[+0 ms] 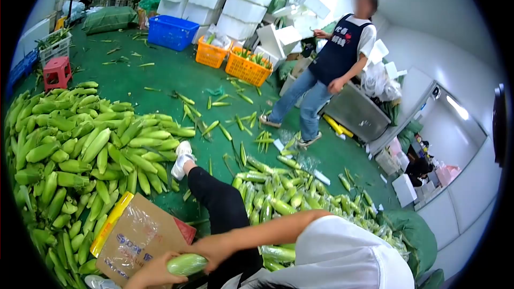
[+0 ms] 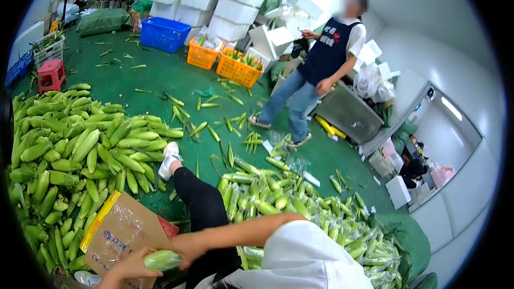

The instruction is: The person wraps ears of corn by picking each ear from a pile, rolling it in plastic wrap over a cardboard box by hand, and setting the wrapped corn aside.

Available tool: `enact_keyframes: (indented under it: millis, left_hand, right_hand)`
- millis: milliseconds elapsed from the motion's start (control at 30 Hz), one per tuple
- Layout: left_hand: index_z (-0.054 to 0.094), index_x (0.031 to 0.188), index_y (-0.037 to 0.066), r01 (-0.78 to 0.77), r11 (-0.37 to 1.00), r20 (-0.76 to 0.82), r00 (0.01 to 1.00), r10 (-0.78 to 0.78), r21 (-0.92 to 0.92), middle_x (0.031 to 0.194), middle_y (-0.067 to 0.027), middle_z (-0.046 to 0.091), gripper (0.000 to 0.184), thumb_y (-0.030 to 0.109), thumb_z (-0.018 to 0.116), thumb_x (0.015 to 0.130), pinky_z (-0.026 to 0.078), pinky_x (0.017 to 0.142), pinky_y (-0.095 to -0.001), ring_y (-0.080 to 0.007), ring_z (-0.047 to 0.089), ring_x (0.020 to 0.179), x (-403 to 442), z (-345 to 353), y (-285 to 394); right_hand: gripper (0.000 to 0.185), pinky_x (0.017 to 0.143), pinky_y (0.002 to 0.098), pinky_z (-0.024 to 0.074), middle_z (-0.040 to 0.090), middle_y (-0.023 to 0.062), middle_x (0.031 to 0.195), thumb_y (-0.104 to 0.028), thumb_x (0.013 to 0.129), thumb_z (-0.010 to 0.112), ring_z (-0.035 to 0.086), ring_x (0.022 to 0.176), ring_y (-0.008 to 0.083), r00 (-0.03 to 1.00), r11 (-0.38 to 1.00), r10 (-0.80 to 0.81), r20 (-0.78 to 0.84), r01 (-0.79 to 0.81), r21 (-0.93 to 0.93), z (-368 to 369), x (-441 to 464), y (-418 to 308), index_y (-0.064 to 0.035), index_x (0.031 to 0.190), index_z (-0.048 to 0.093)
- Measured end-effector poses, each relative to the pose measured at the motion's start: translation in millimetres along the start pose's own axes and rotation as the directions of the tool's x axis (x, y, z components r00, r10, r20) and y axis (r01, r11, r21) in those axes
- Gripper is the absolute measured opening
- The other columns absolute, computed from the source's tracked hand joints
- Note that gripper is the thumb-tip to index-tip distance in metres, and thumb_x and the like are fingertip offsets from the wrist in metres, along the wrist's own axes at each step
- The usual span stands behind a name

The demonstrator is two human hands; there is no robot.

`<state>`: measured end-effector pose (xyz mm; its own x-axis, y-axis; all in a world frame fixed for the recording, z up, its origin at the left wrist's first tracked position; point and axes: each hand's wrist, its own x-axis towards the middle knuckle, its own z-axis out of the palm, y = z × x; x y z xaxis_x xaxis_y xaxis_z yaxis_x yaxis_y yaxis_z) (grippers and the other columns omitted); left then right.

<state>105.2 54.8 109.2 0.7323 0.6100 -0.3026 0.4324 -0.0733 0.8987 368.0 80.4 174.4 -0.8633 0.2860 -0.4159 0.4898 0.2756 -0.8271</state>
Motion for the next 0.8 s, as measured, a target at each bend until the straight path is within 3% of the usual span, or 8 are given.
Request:
enact_keyframes:
  millis: [167,233,300,400,500,600,733,800]
  left_hand:
    - [0.027,0.159,0.020,0.388,0.504,0.594,0.723,0.352,-0.771,0.097,-0.0105,0.073,0.077,0.035,0.069,0.096,0.053,0.057,-0.0397,-0.0240,0.066,0.065,29.8,32.0,-77.5]
    - [0.045,0.146,0.013,0.352,0.620,0.432,0.901,-0.023,-0.701,0.106,-0.0067,0.070,0.065,0.037,0.072,0.092,0.053,0.071,-0.0369,-0.0193,0.065,0.084,16.4,10.6,-124.6]
    - [0.055,0.137,0.008,0.225,0.604,0.013,0.943,-0.334,-0.764,0.111,-0.0076,0.068,0.054,0.035,0.069,0.092,0.054,0.080,-0.0371,-0.0195,0.065,0.096,-7.3,-19.3,-172.7]
    - [0.059,0.127,0.002,-0.428,0.600,-0.736,0.343,-0.583,-0.675,0.113,-0.0159,0.067,0.038,0.026,0.056,0.098,0.055,0.084,-0.0417,-0.0271,0.066,0.101,-49.8,-63.8,-247.2]
    - [0.065,0.117,0.001,0.040,0.856,-0.856,-0.084,-0.511,-0.515,0.109,-0.0190,0.069,0.030,0.019,0.054,0.096,0.055,0.086,-0.0437,-0.0318,0.068,0.100,-99.2,-81.6,-342.7]
    - [0.073,0.107,0.003,0.509,0.751,-0.903,-0.155,-0.401,-0.421,0.103,-0.0194,0.073,0.026,0.012,0.057,0.089,0.054,0.087,-0.0443,-0.0351,0.069,0.097,-135.3,-69.6,-395.8]
    - [0.069,0.120,0.011,0.765,0.630,-0.937,0.110,-0.331,-0.133,0.122,-0.0159,0.066,0.034,0.013,0.059,0.087,0.050,0.097,-0.0470,-0.0354,0.062,0.115,-83.6,-108.5,-407.5]
    - [0.064,0.127,0.013,0.943,0.330,-0.798,0.237,-0.554,0.050,0.138,-0.0107,0.056,0.038,0.015,0.059,0.089,0.045,0.104,-0.0489,-0.0309,0.051,0.131,-67.9,-134.9,-407.9]
  right_hand:
    - [0.087,0.085,0.0443,0.0539,0.056,0.0174,0.130,-0.012,0.078,0.074,0.065,0.103,0.0389,0.829,0.862,0.170,-0.533,-0.387,-0.328,27.8,-97.3,17.3,-0.0166,0.154,0.031]
    - [0.080,0.090,0.0419,0.0538,0.061,0.0203,0.130,-0.030,0.081,0.079,0.066,0.108,0.0365,0.319,0.820,0.432,-0.844,-0.528,0.220,70.4,-131.5,41.0,-0.0120,0.148,0.039]
    - [0.088,0.087,0.0438,0.0550,0.069,0.0251,0.110,-0.047,0.074,0.082,0.069,0.098,0.0401,-0.275,0.373,0.645,-0.713,-0.701,0.608,120.2,-153.4,57.1,-0.0103,0.143,0.042]
    - [0.068,0.092,0.0414,0.0526,0.066,0.0224,0.120,-0.035,0.088,0.073,0.067,0.105,0.0356,-0.018,0.191,0.887,-0.461,-0.896,0.401,171.3,-202.7,51.5,-0.0066,0.143,0.045]
    - [0.062,0.096,0.0409,0.0507,0.063,0.0209,0.126,-0.030,0.092,0.068,0.063,0.111,0.0340,0.027,0.279,0.811,-0.584,-0.895,0.347,128.1,-213.7,110.0,-0.0053,0.144,0.046]
    - [0.055,0.099,0.0404,0.0488,0.059,0.0194,0.133,-0.024,0.095,0.063,0.060,0.117,0.0323,0.034,0.442,0.637,-0.770,-0.835,0.328,67.1,-209.6,195.8,-0.0039,0.144,0.046]
    - [0.048,0.104,0.0397,0.0462,0.054,0.0174,0.141,-0.018,0.100,0.056,0.055,0.124,0.0301,0.114,0.757,0.143,-0.983,-0.653,0.035,4.1,-230.5,295.5,-0.0021,0.144,0.047]
    - [0.048,0.094,0.0360,0.0497,0.065,0.0164,0.126,-0.019,0.099,0.062,0.064,0.109,0.0263,0.027,0.870,0.031,-0.999,-0.492,0.014,-36.1,-76.6,149.8,-0.0034,0.143,0.048]
